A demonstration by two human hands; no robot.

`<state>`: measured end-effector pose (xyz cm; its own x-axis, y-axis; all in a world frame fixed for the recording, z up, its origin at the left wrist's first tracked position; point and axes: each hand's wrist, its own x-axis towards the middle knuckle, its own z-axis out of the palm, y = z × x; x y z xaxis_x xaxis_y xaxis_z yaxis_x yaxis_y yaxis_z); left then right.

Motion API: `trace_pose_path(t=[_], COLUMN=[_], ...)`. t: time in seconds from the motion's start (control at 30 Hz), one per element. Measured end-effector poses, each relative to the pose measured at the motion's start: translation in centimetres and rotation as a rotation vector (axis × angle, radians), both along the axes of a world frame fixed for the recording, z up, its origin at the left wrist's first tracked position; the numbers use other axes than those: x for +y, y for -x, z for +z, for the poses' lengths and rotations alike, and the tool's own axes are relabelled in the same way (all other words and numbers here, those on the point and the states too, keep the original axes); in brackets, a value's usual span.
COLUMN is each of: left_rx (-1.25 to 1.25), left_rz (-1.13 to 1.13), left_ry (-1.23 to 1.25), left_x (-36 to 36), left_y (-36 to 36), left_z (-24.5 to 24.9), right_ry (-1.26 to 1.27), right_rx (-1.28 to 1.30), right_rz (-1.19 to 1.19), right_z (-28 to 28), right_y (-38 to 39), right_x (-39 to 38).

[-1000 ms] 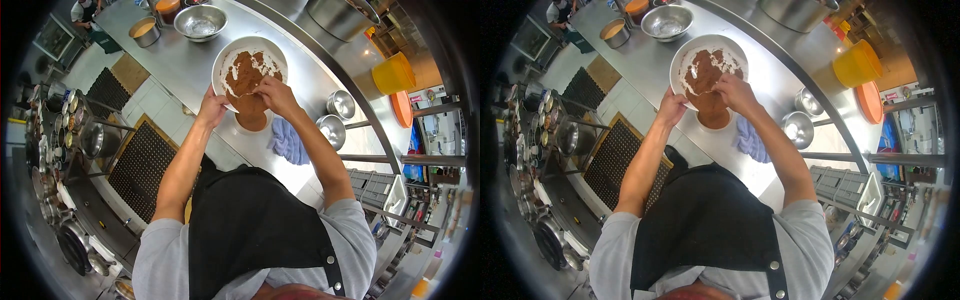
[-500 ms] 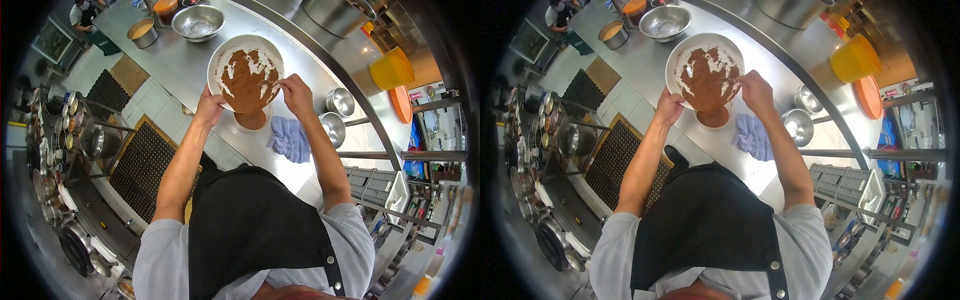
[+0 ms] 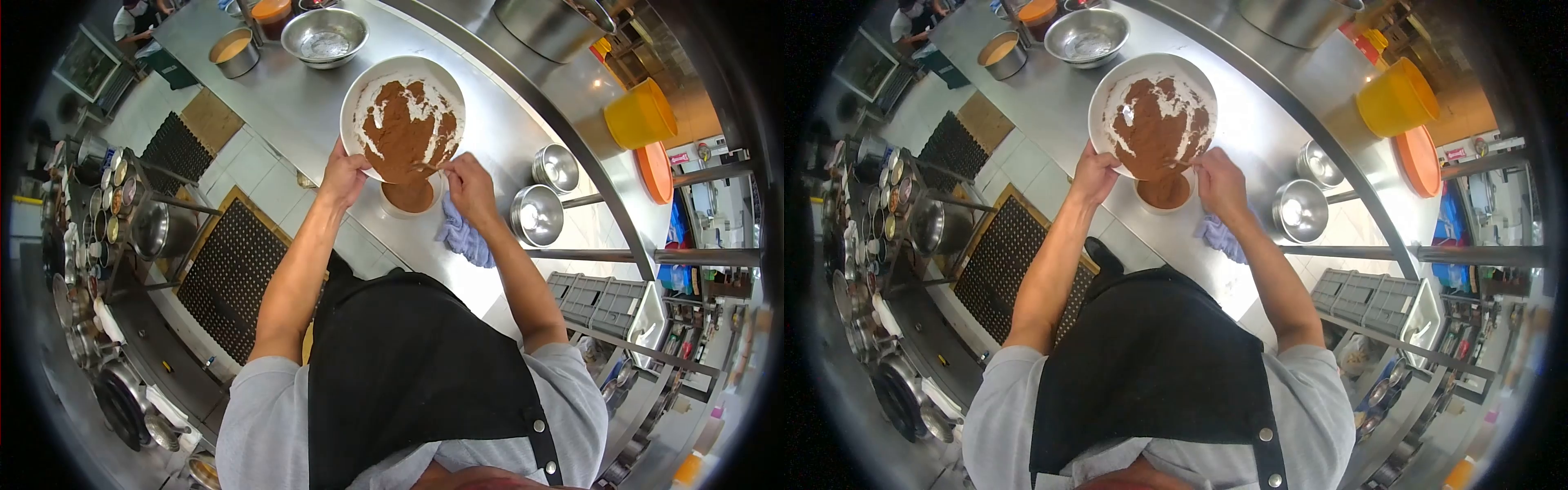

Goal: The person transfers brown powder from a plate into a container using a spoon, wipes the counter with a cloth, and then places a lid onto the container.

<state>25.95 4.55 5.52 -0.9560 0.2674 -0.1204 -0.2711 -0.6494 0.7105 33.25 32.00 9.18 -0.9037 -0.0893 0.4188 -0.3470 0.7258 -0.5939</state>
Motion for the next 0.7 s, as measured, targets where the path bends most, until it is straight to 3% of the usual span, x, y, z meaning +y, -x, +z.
trace_pose_path(t=[0.07, 0.13, 0.23, 0.43, 0.7], left_rx=[-0.008, -0.003, 0.002, -0.008, -0.033], left_rz=[0.01, -0.001, -0.005, 0.021, 0.012], left_ry=[-0.001, -0.002, -0.007, -0.009, -0.023], left_x=[0.1, 0.1, 0.2, 0.6, 0.7], left_y=[-0.2, -0.3, -0.4, -0.5, -0.3], left_z=[0.2, 0.2, 0.5, 1.1, 0.9], right_ry=[-0.008, -0.036, -0.013, 0.04, 0.074], right_rx=[0.095, 0.171, 0.096, -0.043, -0.059], right_rz=[-0.004, -0.166, -0.277, -0.147, 0.012], right_z=[0.6, 1.6, 1.2, -2.4, -1.7], right_y=[1.9, 4.1, 6.0, 2.4, -1.3], right_x=[0.5, 1.0, 1.3, 0.1, 0.1])
